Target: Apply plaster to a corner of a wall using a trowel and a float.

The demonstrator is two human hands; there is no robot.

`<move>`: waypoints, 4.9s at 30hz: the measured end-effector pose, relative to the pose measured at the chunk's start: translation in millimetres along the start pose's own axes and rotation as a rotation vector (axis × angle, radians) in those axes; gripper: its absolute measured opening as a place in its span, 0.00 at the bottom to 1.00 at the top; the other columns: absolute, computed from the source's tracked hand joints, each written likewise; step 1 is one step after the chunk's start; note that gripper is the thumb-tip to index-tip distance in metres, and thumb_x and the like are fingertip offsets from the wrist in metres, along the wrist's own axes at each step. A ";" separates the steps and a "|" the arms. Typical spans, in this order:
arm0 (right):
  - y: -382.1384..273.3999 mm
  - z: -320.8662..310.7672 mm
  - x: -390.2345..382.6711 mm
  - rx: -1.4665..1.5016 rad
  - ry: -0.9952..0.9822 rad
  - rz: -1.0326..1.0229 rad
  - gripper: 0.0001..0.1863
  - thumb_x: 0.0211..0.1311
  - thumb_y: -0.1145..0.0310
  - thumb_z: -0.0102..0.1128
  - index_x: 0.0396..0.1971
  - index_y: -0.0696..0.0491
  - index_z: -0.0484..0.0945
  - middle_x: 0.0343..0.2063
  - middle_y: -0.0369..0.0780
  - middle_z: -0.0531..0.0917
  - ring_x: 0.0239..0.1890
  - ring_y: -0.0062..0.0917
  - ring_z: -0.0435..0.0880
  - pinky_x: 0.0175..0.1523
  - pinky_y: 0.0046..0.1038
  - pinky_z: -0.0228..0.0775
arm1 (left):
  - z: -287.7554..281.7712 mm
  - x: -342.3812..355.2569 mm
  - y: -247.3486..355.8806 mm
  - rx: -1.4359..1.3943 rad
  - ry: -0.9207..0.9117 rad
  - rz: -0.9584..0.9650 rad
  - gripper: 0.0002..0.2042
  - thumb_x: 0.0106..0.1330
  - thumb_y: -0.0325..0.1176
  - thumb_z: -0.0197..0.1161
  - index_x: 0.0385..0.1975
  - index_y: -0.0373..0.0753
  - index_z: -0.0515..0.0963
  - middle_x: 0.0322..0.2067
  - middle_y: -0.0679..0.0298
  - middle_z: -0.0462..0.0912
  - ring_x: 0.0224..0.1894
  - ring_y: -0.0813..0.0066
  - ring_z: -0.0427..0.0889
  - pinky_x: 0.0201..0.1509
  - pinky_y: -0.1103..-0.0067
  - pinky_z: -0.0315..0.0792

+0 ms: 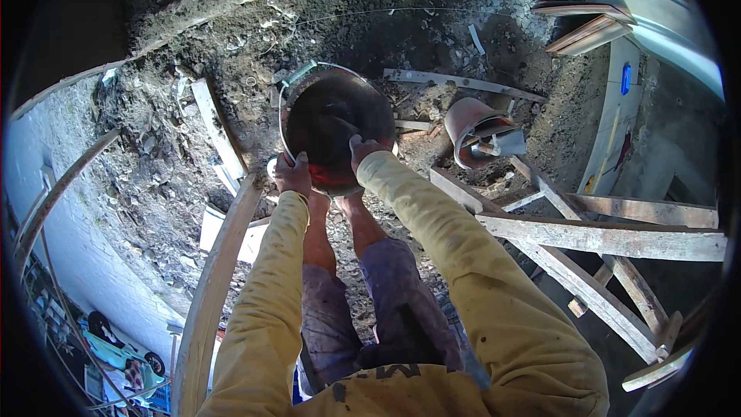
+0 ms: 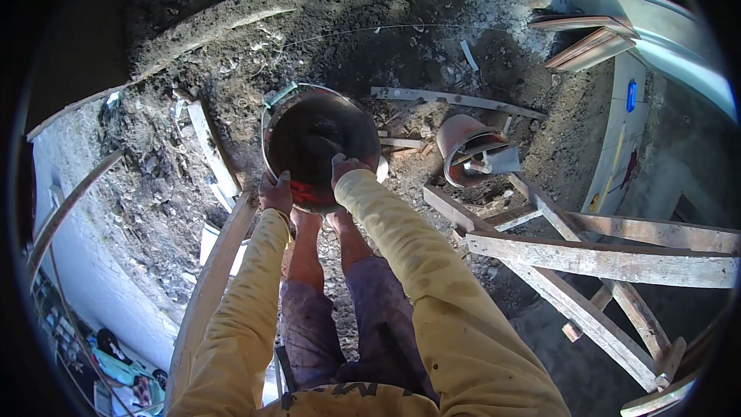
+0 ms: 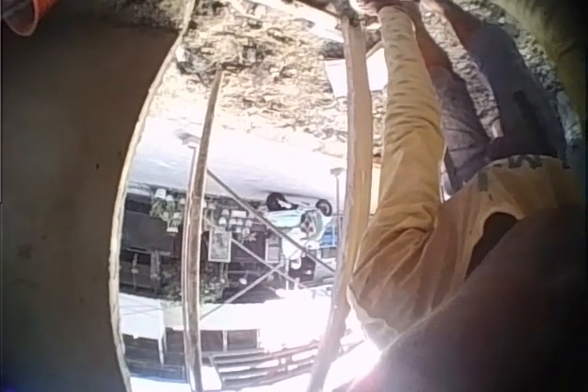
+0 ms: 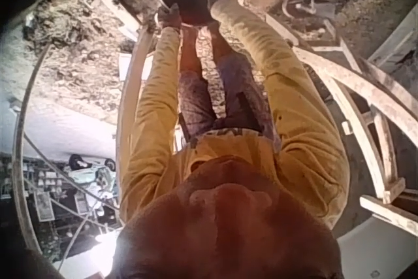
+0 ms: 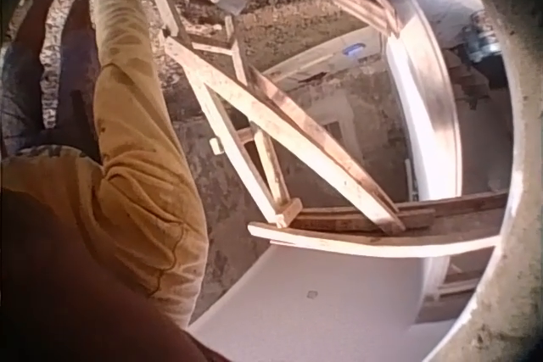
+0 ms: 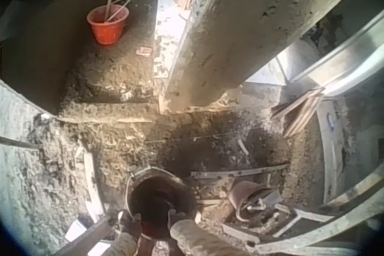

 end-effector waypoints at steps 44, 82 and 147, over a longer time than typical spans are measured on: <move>140.7 -29.9 173.9 0.406 0.091 -0.148 0.28 0.54 0.65 0.55 0.57 0.49 0.62 0.43 0.55 0.80 0.46 0.52 0.78 0.52 0.46 0.71 | -30.5 22.1 -73.3 -0.115 0.246 -0.253 0.34 0.55 0.51 0.68 0.50 0.24 0.72 0.47 0.52 0.79 0.46 0.62 0.77 0.52 0.71 0.70; 123.8 -95.6 247.6 1.172 0.501 0.182 0.25 0.50 0.67 0.62 0.47 0.52 0.63 0.33 0.48 0.82 0.33 0.44 0.84 0.41 0.40 0.77 | -25.8 19.4 -57.0 -0.161 0.279 -0.176 0.22 0.61 0.44 0.65 0.45 0.29 0.78 0.41 0.57 0.83 0.41 0.69 0.80 0.47 0.72 0.72; 73.1 -254.6 175.6 -0.417 0.248 -0.246 0.27 0.71 0.53 0.29 0.60 0.51 0.66 0.59 0.41 0.73 0.58 0.42 0.74 0.64 0.39 0.64 | -37.2 19.8 -87.4 0.006 0.362 -0.053 0.20 0.61 0.45 0.64 0.43 0.34 0.80 0.33 0.58 0.84 0.35 0.71 0.81 0.41 0.72 0.73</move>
Point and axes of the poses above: each hand's wrist, its own x-axis towards the middle knuckle, its own z-axis out of the palm, y = z × x, the point moved 4 cm from there along x, towards the middle knuckle
